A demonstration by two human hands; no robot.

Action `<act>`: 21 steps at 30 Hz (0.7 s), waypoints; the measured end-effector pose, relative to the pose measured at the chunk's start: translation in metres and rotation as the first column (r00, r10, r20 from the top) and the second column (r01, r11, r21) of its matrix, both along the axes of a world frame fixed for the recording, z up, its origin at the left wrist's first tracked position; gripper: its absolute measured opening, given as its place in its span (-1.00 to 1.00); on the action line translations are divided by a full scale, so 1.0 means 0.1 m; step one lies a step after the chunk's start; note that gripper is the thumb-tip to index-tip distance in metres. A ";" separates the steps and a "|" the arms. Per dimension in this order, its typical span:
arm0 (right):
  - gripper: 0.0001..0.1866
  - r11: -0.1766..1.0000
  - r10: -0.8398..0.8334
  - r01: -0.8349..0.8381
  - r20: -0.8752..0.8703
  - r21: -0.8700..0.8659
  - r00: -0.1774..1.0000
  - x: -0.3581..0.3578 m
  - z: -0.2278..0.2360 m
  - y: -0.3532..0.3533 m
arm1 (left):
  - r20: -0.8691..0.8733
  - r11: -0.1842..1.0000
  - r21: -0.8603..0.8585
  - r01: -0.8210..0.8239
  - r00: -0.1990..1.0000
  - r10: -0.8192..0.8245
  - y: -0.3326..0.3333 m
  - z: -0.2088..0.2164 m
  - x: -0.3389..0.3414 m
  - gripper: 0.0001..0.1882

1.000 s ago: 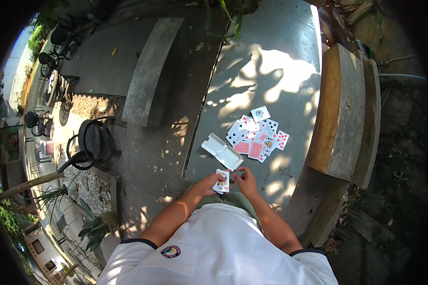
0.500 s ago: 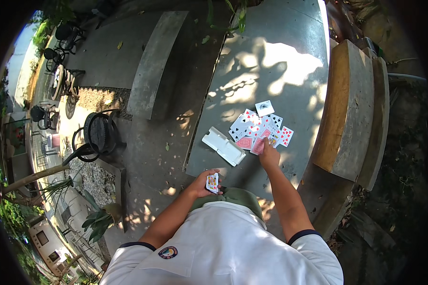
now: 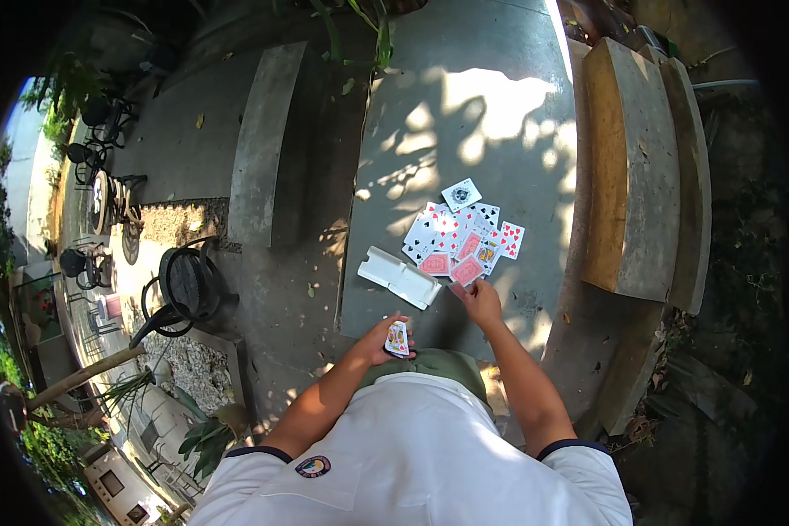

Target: Picking up and sorting playing cards on an outdoor table.

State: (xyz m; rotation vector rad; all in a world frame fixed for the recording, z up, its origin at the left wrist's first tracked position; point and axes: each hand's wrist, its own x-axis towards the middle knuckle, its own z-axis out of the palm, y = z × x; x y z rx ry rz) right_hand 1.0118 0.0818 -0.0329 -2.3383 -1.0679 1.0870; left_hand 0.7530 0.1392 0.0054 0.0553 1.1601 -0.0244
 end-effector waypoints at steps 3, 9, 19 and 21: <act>-0.82 0.999 -0.022 0.034 -0.293 0.033 0.956 -0.25 0.20 -0.14 | -0.012 0.996 -0.037 0.079 0.997 -0.079 0.04 0.02 0.06 -0.47; -0.79 0.959 0.118 0.026 -0.482 0.283 0.868 -0.80 0.60 -0.39 | 0.155 0.993 -0.079 0.089 0.985 -0.076 0.13 0.04 0.29 -0.41; -0.49 0.881 0.235 -0.190 -0.053 0.433 0.970 -0.98 1.04 -0.12 | 0.204 0.965 -0.020 0.262 0.946 -0.253 0.38 0.29 0.52 -0.44; -0.48 0.905 0.245 -0.178 -0.132 0.385 0.961 -0.99 1.07 -0.05 | 0.265 0.936 -0.014 0.352 0.904 -0.336 0.41 0.33 0.49 -0.51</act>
